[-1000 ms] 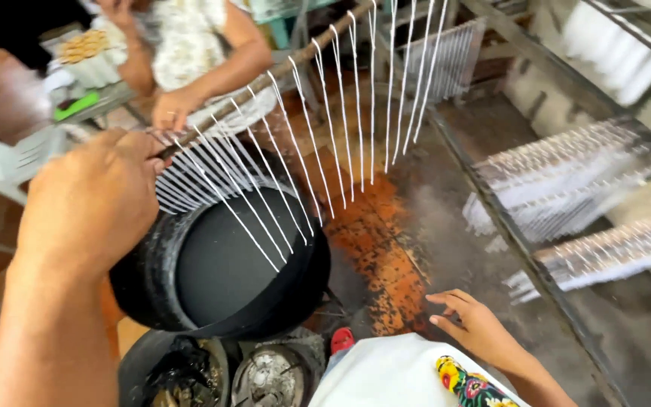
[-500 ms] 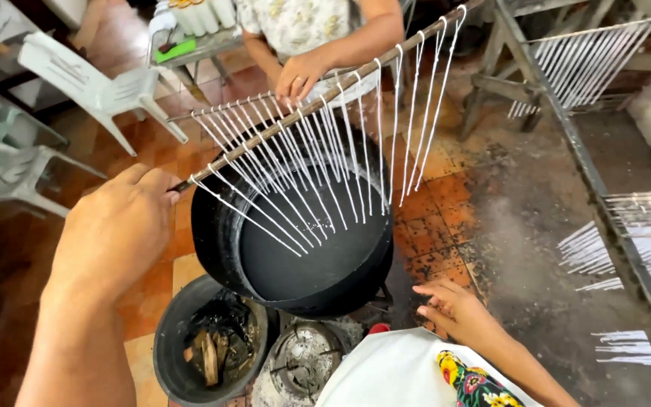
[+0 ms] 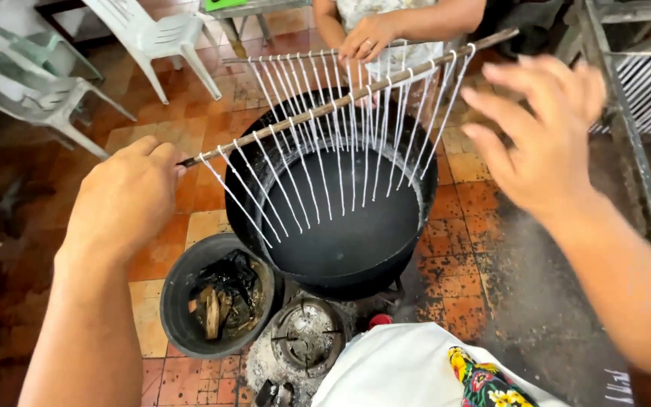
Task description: Dipping racks of wicks into a vat of molten wax and hanging them on a frame to dry and build up layers.
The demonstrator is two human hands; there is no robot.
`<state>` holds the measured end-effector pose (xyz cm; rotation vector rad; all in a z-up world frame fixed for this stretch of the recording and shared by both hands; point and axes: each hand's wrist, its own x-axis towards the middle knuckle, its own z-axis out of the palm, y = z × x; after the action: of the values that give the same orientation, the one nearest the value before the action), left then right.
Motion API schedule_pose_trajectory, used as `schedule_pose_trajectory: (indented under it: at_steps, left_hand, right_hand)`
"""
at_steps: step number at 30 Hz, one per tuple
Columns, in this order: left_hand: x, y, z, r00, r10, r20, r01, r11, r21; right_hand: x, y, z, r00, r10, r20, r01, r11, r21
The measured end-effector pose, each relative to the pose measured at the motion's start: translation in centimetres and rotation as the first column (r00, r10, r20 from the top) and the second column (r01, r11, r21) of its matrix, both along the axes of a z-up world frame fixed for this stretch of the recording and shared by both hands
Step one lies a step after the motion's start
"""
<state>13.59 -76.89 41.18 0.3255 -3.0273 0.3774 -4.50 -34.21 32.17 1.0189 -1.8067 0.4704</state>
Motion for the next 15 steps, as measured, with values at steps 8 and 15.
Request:
schedule_pose_trajectory:
  at_steps: [8, 15]
  left_hand:
    - [0.0, 0.1, 1.6, 0.998, 0.015, 0.059, -0.021, 0.994, 0.107]
    - [-0.3, 1.5, 2.5, 1.000, 0.005, 0.013, -0.008, 0.970, 0.242]
  right_hand:
    - [-5.3, -7.3, 2.6, 0.935, 0.029, 0.352, -0.153, 0.932, 0.330]
    - [-5.1, -7.6, 2.3, 0.917, 0.012, 0.398, -0.144, 0.941, 0.305]
